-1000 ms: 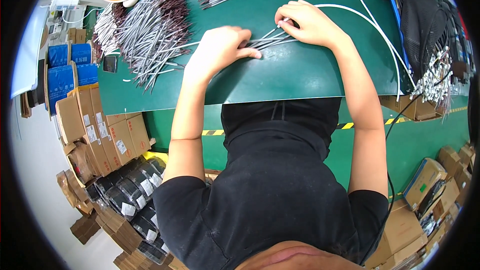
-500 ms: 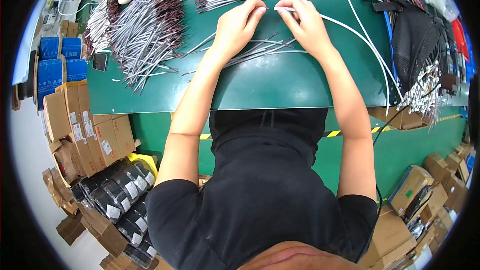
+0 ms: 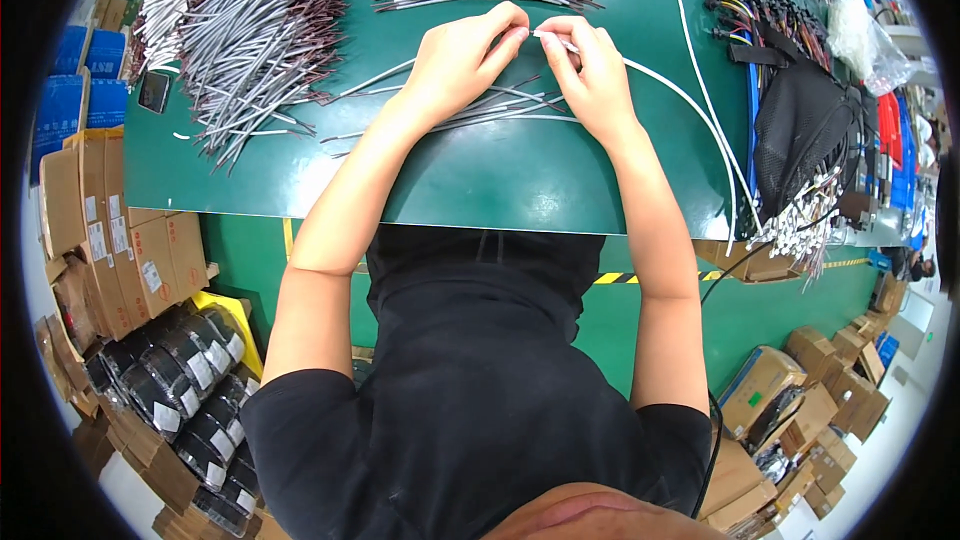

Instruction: Sorting and bundling electrical wires at a fabrication workbench.

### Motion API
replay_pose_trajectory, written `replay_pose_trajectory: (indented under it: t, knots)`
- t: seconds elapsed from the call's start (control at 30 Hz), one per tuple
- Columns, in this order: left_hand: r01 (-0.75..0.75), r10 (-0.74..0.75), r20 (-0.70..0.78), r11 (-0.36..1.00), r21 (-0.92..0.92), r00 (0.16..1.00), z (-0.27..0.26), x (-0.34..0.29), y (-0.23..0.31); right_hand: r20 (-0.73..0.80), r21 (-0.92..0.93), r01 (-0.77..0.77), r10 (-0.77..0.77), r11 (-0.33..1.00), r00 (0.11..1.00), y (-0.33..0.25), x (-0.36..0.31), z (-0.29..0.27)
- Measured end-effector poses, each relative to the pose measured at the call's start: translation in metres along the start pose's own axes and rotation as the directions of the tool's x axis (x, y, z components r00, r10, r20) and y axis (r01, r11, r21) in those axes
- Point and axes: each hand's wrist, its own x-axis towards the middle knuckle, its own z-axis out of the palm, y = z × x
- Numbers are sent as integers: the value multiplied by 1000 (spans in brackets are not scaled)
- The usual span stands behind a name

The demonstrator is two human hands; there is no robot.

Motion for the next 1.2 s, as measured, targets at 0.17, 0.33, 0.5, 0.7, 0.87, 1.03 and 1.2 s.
replay_pose_trajectory:
  t: [0.17,0.33,0.5,0.7,0.87,1.03,1.2]
  knots:
    - [1,-1,3,1000,6,1000,-2,-3,1,7,28,-59,59,998,998,-4,-2,3]
    - [-12,12,0,999,39,1000,-1,-4,-1,23,125,-133,132,983,991,1,-3,6]
    - [-69,71,-19,993,99,997,-2,-3,0,48,159,-178,172,971,984,3,-3,5]
    - [-97,102,-32,987,130,994,0,-3,-2,38,128,-169,165,977,985,0,-2,4]
    - [-86,89,-34,992,95,995,1,-4,-2,24,67,-131,130,989,991,-2,-2,2]
    - [-87,92,-52,993,82,994,1,-5,-2,22,46,-88,87,995,996,-6,-2,3]
    - [38,-36,35,997,-69,999,0,-5,0,25,97,-96,94,991,995,0,-5,6]
